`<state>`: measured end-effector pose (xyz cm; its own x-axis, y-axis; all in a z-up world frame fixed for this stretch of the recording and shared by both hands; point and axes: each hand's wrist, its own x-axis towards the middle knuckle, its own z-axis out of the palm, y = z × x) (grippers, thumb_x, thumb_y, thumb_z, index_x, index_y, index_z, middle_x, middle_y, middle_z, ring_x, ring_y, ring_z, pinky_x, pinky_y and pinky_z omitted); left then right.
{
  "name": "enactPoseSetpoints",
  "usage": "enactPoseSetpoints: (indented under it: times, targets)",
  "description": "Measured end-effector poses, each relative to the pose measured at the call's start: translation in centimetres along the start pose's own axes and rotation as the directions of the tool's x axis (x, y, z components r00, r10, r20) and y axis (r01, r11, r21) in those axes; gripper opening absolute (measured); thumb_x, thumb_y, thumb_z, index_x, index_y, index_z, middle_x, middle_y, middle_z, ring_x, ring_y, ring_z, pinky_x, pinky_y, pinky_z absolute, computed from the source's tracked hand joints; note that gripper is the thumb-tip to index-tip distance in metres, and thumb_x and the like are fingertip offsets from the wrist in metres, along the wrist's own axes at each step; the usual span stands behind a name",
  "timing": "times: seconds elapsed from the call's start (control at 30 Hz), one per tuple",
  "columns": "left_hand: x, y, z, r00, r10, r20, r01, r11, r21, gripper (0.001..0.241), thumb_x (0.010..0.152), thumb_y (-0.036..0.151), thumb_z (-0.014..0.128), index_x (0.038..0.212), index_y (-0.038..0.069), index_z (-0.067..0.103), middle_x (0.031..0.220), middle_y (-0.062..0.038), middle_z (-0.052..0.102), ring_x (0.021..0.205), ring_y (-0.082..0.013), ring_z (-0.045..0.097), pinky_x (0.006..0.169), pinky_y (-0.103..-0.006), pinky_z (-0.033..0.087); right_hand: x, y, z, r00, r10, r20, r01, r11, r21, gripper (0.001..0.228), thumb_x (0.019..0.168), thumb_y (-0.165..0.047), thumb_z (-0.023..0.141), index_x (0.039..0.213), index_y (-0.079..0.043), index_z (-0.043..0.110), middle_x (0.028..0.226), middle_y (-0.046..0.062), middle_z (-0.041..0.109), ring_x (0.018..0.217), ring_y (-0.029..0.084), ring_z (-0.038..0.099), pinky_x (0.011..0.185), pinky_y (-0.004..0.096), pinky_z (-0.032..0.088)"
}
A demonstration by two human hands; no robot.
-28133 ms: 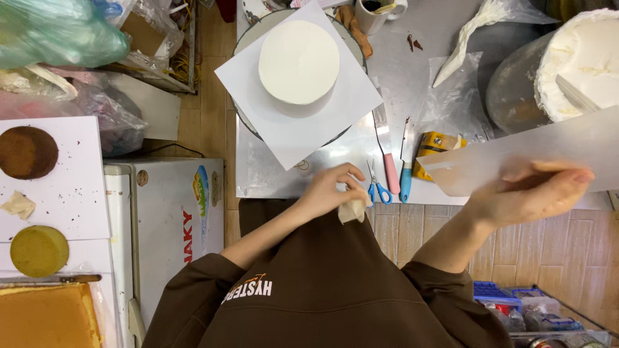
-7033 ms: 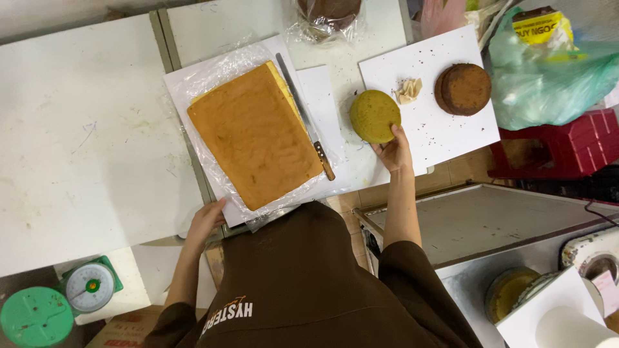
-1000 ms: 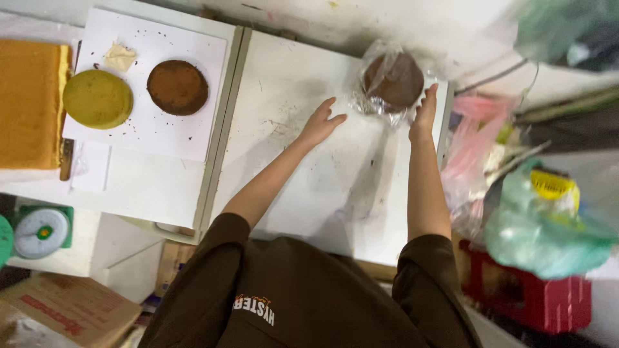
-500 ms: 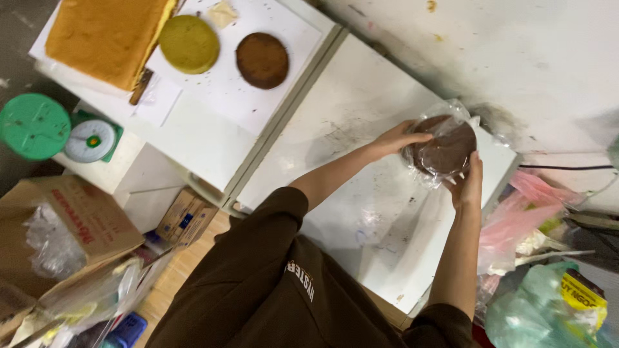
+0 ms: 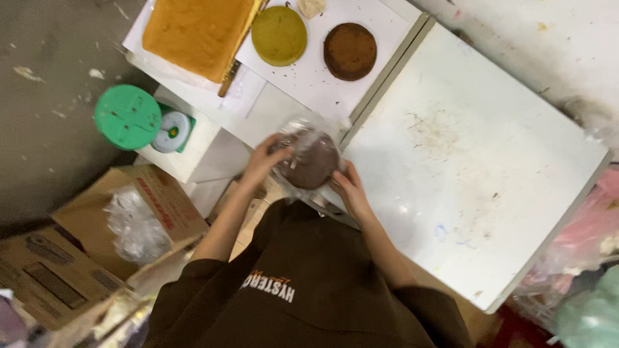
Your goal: The person organizes cake boards and paper liners at a workstation, then retrieves a wrapped cake layer from a freezer and places it into a microwave, turning a dial to heat it.
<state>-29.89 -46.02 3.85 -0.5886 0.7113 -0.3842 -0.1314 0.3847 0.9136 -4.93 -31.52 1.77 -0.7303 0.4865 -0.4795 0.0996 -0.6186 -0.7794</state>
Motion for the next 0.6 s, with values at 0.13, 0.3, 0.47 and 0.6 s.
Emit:
enactPoseSetpoints:
  times: [0.13,0.3,0.47,0.6]
  targets:
    - [2.9,-0.2,-6.9,0.999,-0.017,-0.030,0.011,0.982,-0.190,0.085,0.080,0.036,0.082,0.148,-0.002,0.047,0.142,-0.018,0.060,0.127,-0.0262,0.059,0.104,-0.0354,0.049,6.0,0.6,7.9,1.000,-0.003,-0.025,0.003,1.000,0.001,0.074,0.101,-0.030,0.069,0.155,-0.014,0.021,0.163,0.013,0.031,0.152,0.030,0.036,0.122,0.043,0.035]
    - [4.1,-2.7,-8.8,0.986,0.160,0.056,-0.152,0.980,-0.126,0.095,0.082,0.027,0.084,0.155,0.000,0.030,0.154,-0.020,0.046,0.142,-0.0282,0.045,0.115,-0.0386,0.037,3.2,-0.4,10.2,0.963,-0.259,-0.078,0.149,0.747,-0.648,0.064,0.100,-0.040,0.065,0.151,-0.006,0.045,0.153,0.019,0.053,0.142,0.034,0.051,0.118,0.042,0.042]
    - [1.6,-9.3,-11.2,0.999,-0.029,-0.031,0.002,0.761,-0.649,0.080,0.092,0.045,0.060,0.157,0.013,0.026,0.159,-0.010,0.035,0.143,-0.0291,0.042,0.116,-0.0500,0.039,-3.4,5.9,4.6,0.921,0.100,-0.376,-0.389,0.285,-0.876,0.042,0.100,-0.046,0.064,0.122,-0.012,0.074,0.113,0.017,0.076,0.110,0.035,0.071,0.102,0.046,0.054]
    - [-0.2,-13.7,-10.9,0.993,-0.115,0.011,0.104,0.843,-0.528,0.063,0.101,0.051,0.051,0.143,0.003,0.052,0.143,-0.016,0.059,0.134,-0.0297,0.056,0.112,-0.0483,0.043,-3.6,11.8,2.5,0.908,-0.415,0.061,-0.032,-0.212,-0.977,0.050,0.065,-0.037,0.079,0.106,-0.009,0.075,0.099,0.015,0.076,0.100,0.034,0.069,0.100,0.054,0.043]
